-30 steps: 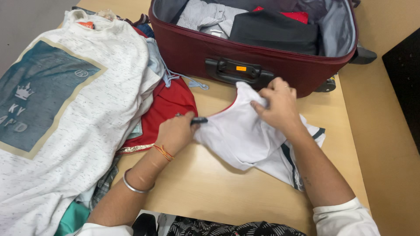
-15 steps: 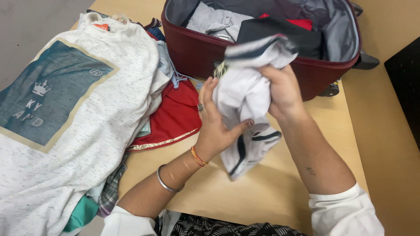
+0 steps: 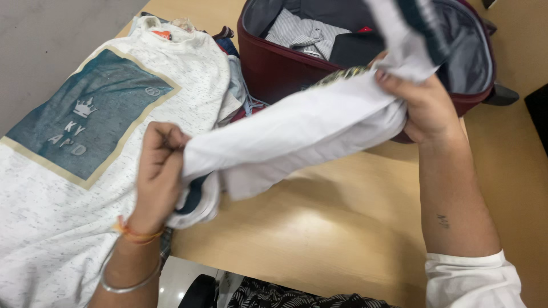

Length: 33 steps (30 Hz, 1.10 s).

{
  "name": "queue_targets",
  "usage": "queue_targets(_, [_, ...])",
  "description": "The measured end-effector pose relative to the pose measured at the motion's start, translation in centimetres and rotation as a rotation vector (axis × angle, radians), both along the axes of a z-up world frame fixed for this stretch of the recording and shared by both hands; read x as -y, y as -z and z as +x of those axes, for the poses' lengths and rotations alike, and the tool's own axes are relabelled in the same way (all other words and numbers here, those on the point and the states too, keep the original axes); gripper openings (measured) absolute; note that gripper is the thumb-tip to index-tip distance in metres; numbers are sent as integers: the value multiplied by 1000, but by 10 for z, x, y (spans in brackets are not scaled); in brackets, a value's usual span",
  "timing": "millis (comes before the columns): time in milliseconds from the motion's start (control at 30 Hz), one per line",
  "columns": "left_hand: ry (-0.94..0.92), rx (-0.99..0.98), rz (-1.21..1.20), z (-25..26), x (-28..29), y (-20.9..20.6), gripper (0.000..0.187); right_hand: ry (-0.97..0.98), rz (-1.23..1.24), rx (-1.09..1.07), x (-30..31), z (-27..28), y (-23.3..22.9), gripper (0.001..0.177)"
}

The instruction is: The person unfolds and then folds several items of clothing including shorts, a t-shirt, and a pair of trousers on a flat surface next to an open suitcase.

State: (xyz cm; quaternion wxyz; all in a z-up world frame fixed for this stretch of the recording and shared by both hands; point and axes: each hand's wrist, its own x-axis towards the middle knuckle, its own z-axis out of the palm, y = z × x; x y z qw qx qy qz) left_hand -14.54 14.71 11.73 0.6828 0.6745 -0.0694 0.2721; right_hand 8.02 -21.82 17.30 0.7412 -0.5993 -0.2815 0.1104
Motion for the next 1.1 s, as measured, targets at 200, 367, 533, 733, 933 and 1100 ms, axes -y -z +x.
queue_targets(200, [396, -602, 185, -168, -97, -16, 4, -725, -691, 76, -58, -19, 19, 57])
queue_targets(367, [335, -942, 409, -212, -168, -17, 8, -1177, -631, 99, -136, -27, 32, 50])
queue_targets(533, [-193, -1133, 894, -212, -199, -70, 18, -1006, -348, 54, -231, 12, 43, 59])
queue_targets(733, [-1215, -483, 1507, -166, -180, -105, 30, 145, -482, 482, -359, 33, 31, 93])
queue_targets(933, [-840, -480, 1201, -21, -162, -41, 36, 28, -801, 838, -407, -15, 51, 84])
queue_targets(1100, [-855, -670, 1089, 79, -155, 9, 53, 143, -819, 1012, -437, -20, 92, 68])
